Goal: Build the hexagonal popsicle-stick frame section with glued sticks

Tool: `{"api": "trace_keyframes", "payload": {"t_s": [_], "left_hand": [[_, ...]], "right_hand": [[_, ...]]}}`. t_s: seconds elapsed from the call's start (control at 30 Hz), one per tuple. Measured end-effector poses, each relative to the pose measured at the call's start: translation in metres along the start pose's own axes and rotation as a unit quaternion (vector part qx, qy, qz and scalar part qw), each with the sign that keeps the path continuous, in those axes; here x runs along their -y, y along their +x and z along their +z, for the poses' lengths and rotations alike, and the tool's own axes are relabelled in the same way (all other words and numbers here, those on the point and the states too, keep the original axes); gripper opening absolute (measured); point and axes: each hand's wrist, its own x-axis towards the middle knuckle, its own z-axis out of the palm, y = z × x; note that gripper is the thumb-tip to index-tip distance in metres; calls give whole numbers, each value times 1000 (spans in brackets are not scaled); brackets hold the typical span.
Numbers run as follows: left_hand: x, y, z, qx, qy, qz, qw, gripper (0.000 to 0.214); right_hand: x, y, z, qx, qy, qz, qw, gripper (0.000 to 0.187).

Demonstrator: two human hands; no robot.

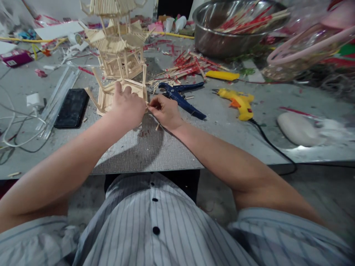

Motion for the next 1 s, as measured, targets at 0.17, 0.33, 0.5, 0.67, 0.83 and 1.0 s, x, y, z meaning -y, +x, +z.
{"api": "trace_keyframes", "payload": {"t_s": [0.17, 0.33, 0.5, 0.67, 0.83, 1.0], "left_hand": [[5, 0, -2, 4, 16, -1, 1000, 17], [10, 3, -1, 19, 28, -5, 999, 22], [13, 6, 7, 38, 45, -10, 998, 25], [0, 3, -11, 48, 80, -15, 996, 16], [1, -2, -66, 71, 169, -49, 982, 28], [29, -5, -65, -3, -67, -131, 989, 36]], "right_hand": [[1, 0, 0, 2, -2, 3, 1000, 10], [3, -1, -1, 7, -2, 4, 1000, 12], [5, -1, -1, 4, 3, -2, 1000, 11], [5, -1, -3, 9, -2, -1, 1000, 10], [6, -1, -4, 15, -3, 7, 1000, 9], [4, -2, -3, 14, -15, 5, 1000, 9]]}}
